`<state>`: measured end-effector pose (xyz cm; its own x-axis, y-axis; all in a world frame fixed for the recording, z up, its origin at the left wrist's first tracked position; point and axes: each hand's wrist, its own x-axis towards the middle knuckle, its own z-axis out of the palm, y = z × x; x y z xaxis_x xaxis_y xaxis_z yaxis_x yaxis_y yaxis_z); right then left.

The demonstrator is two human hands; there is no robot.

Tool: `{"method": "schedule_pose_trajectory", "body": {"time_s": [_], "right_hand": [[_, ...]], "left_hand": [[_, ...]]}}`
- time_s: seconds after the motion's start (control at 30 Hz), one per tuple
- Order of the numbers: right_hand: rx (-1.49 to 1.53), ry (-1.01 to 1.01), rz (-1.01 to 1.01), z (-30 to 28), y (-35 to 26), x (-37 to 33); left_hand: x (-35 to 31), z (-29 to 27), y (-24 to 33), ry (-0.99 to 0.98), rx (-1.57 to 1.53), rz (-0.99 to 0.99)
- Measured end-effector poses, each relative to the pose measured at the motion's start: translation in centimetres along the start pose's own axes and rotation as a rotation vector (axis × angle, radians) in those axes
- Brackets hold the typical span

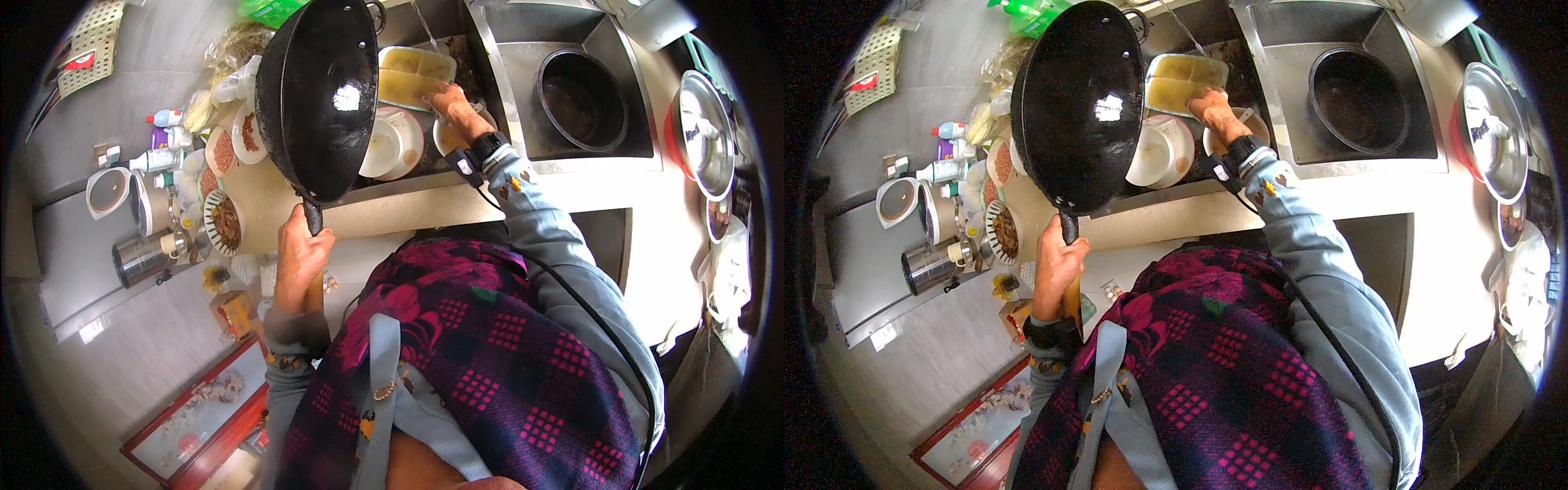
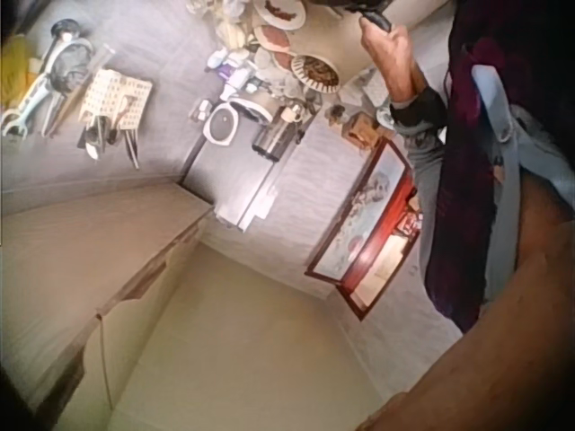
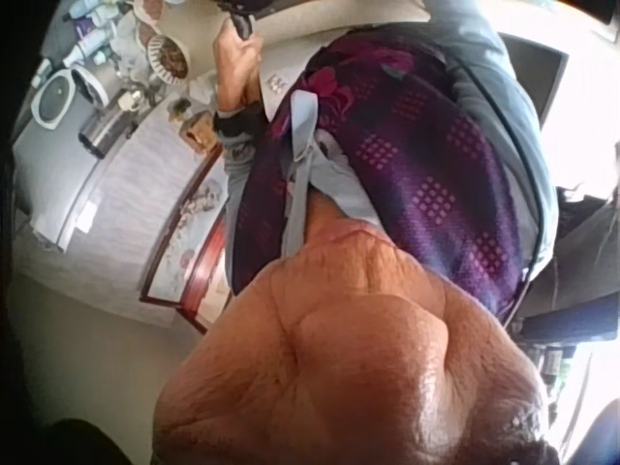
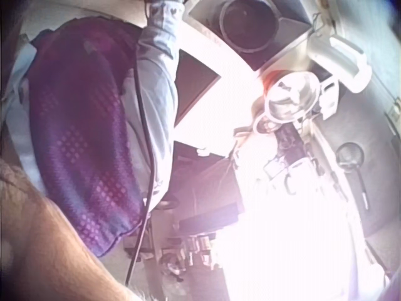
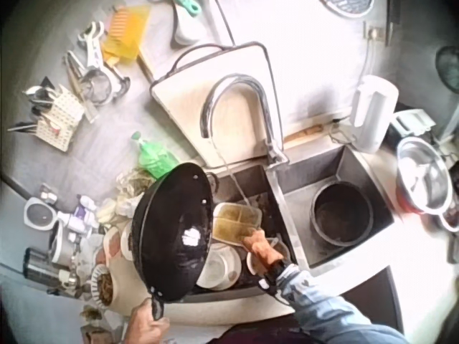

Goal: The person washes a black frying pan with a scrubber under running water, then places it aside. Next, they wash a white divided tray with a scrubber and rinse it under the tap before setting it on the counter.

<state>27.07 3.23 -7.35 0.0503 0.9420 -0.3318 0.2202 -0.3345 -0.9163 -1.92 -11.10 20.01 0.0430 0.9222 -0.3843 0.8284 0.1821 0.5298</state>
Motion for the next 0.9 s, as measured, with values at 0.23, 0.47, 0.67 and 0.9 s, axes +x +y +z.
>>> {"method": "schedule_pose_trajectory", "body": {"time_s": [0.23,0.47,0.67,0.9], "right_hand": [[-0.441,0.235,0.056,-0.8,-6.0,-7.4],[-1.146,0.647,-0.189,1.6,-10.0,-12.6],[-0.944,0.677,-0.169,4.6,-12.5,-17.3],[-0.381,0.623,-0.155,2.4,-16.4,-22.8]], "left_hand": [[-2.2,-3.2,-2.6,0.042,0.03,0.148],[-4.6,-5.5,-7.9,0.158,0.147,0.48],[-4.2,-7.3,-12.4,0.041,-0.153,0.301],[-6.0,-12.7,-16.7,-0.355,-0.869,0.266]]}}
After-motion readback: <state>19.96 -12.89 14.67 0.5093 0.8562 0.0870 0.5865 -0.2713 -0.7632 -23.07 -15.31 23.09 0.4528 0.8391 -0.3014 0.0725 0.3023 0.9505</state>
